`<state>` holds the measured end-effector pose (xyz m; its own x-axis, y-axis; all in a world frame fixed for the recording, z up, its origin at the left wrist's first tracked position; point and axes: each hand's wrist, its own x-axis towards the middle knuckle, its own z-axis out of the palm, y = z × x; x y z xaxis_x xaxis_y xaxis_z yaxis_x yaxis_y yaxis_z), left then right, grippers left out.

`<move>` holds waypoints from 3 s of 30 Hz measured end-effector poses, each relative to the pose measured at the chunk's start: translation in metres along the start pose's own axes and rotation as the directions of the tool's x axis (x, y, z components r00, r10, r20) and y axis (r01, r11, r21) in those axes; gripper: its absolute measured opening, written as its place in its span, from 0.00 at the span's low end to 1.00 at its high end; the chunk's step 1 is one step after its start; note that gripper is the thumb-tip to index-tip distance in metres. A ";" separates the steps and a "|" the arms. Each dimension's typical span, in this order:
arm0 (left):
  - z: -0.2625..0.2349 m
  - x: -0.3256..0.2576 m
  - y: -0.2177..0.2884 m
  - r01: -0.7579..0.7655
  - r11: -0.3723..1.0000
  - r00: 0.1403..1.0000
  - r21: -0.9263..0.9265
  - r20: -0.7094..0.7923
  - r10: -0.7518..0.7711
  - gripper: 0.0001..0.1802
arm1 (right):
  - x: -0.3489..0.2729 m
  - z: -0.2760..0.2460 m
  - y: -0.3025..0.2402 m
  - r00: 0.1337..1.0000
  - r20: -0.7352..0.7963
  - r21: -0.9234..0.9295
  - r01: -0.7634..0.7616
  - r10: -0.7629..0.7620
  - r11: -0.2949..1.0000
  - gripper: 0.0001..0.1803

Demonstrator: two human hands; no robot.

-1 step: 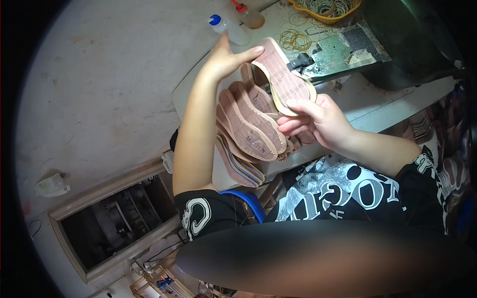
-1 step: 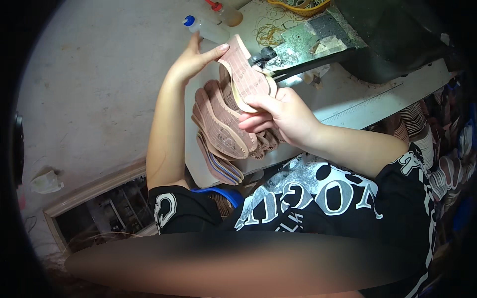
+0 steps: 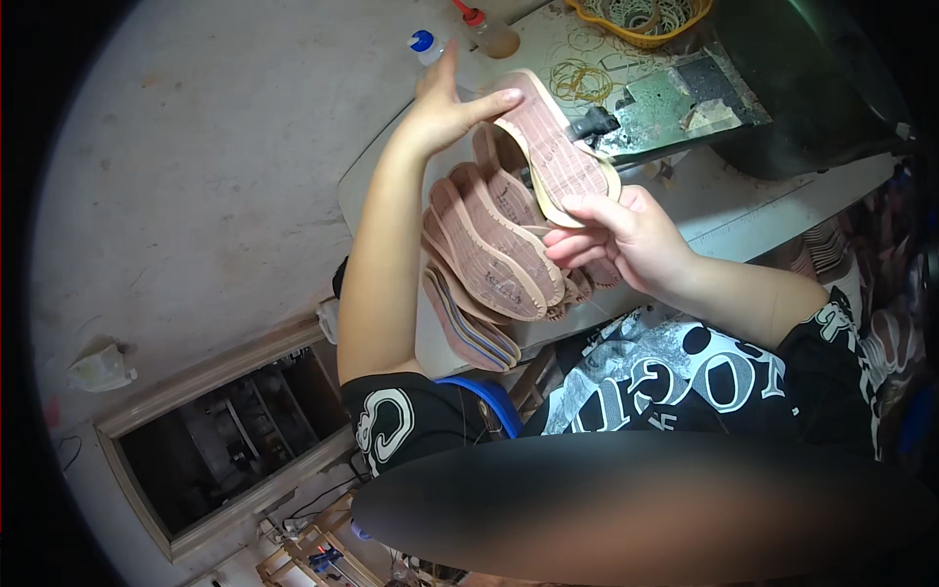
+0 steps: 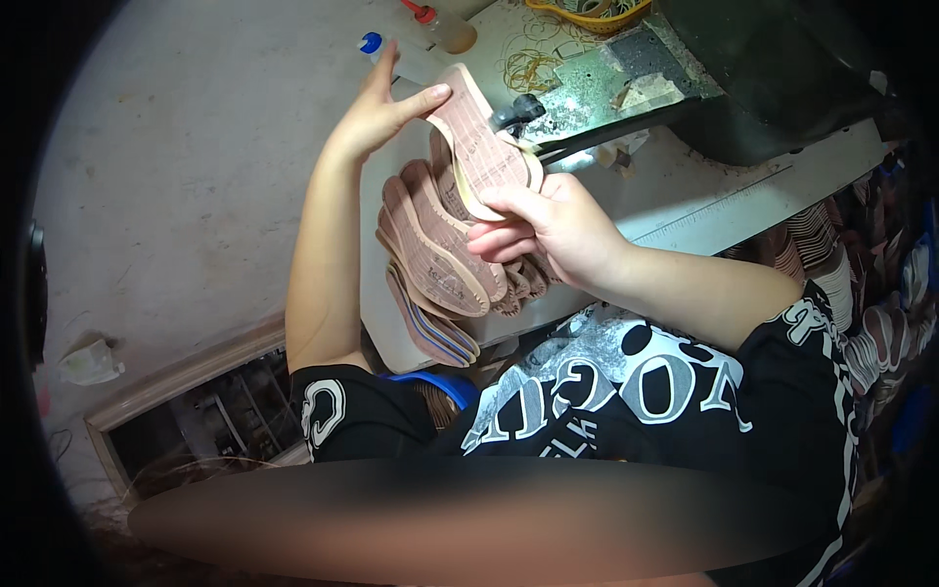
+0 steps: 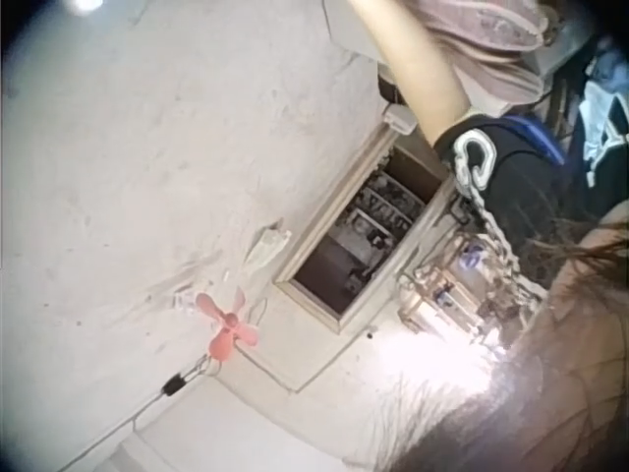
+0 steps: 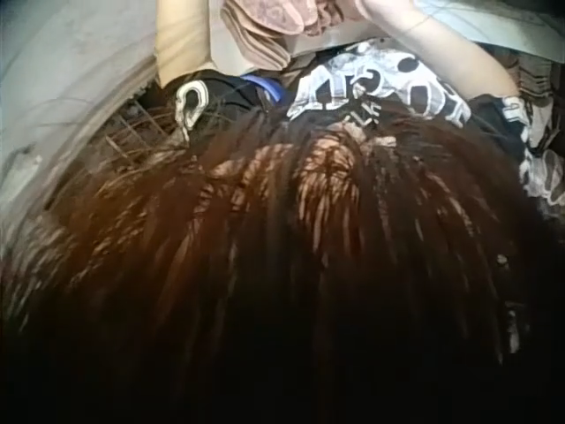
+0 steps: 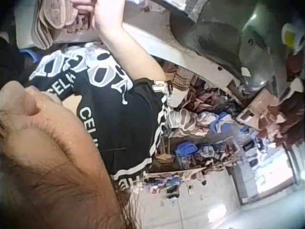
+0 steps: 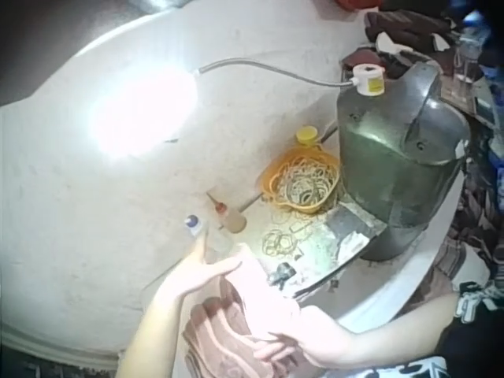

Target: Applying adhesive and manually assembling components of shoe insoles at a manufacturing station.

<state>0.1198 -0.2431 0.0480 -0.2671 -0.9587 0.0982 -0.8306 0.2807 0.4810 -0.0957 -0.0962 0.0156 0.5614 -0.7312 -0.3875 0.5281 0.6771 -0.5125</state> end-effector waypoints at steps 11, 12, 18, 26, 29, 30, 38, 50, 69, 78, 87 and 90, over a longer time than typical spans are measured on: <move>-0.017 0.016 0.035 -0.199 0.963 0.693 -0.183 0.668 0.270 0.23 | -0.004 0.016 -0.015 0.997 -0.080 -0.093 -0.022 0.014 0.995 0.24; -0.020 0.012 0.038 -0.198 0.963 0.694 -0.185 0.668 0.271 0.23 | -0.007 0.018 -0.018 0.996 -0.091 -0.092 -0.033 0.025 0.995 0.24; -0.028 -0.022 0.055 -0.087 0.986 0.739 -0.143 0.654 0.160 0.19 | -0.013 0.014 -0.023 0.997 -0.062 -0.111 -0.044 0.038 0.993 0.25; -0.022 -0.052 0.069 0.191 0.981 0.758 -0.027 0.639 -0.130 0.19 | -0.007 0.006 -0.025 0.996 -0.082 -0.101 -0.052 0.044 0.994 0.23; -0.022 -0.059 0.074 0.234 0.972 0.737 -0.003 0.653 -0.176 0.20 | -0.003 0.003 -0.029 0.995 -0.082 -0.180 -0.072 0.058 0.981 0.22; -0.022 -0.059 0.077 0.244 0.970 0.729 0.009 0.658 -0.189 0.20 | -0.002 0.002 -0.031 0.995 -0.079 -0.179 -0.067 0.053 0.982 0.22; -0.008 -0.070 0.070 0.566 0.806 0.603 -0.174 0.754 -0.261 0.21 | 0.005 -0.003 -0.035 0.996 -0.068 -0.259 -0.077 0.062 0.963 0.20; 0.001 -0.073 0.071 0.685 0.699 0.565 -0.204 0.755 -0.333 0.23 | 0.011 0.000 -0.037 0.994 -0.097 -0.195 -0.066 0.048 0.979 0.19; 0.019 -0.060 0.061 0.684 0.591 0.716 -0.428 0.548 -0.433 0.27 | -0.033 -0.052 -0.047 0.996 0.066 -0.387 -0.029 0.059 0.922 0.17; 0.033 -0.072 0.017 0.410 0.412 0.907 -0.814 0.315 -0.280 0.20 | 0.002 -0.027 -0.005 0.989 0.147 -0.353 0.069 -0.018 0.933 0.17; 0.041 -0.171 0.085 0.071 0.062 0.884 -0.996 0.034 -0.465 0.17 | -0.037 0.019 -0.023 0.905 0.384 -0.776 0.423 -0.182 0.468 0.15; 0.049 -0.170 0.106 -0.049 0.178 0.896 -0.983 -0.122 -0.427 0.18 | -0.034 0.025 -0.028 0.697 0.520 -0.797 0.603 -0.494 0.012 0.14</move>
<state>0.0530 -0.0477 0.0396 0.1754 -0.9844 -0.0111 0.3455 0.0509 0.9370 -0.1134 -0.0887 0.0628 0.4613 -0.8009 0.3817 -0.1630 -0.4994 -0.8509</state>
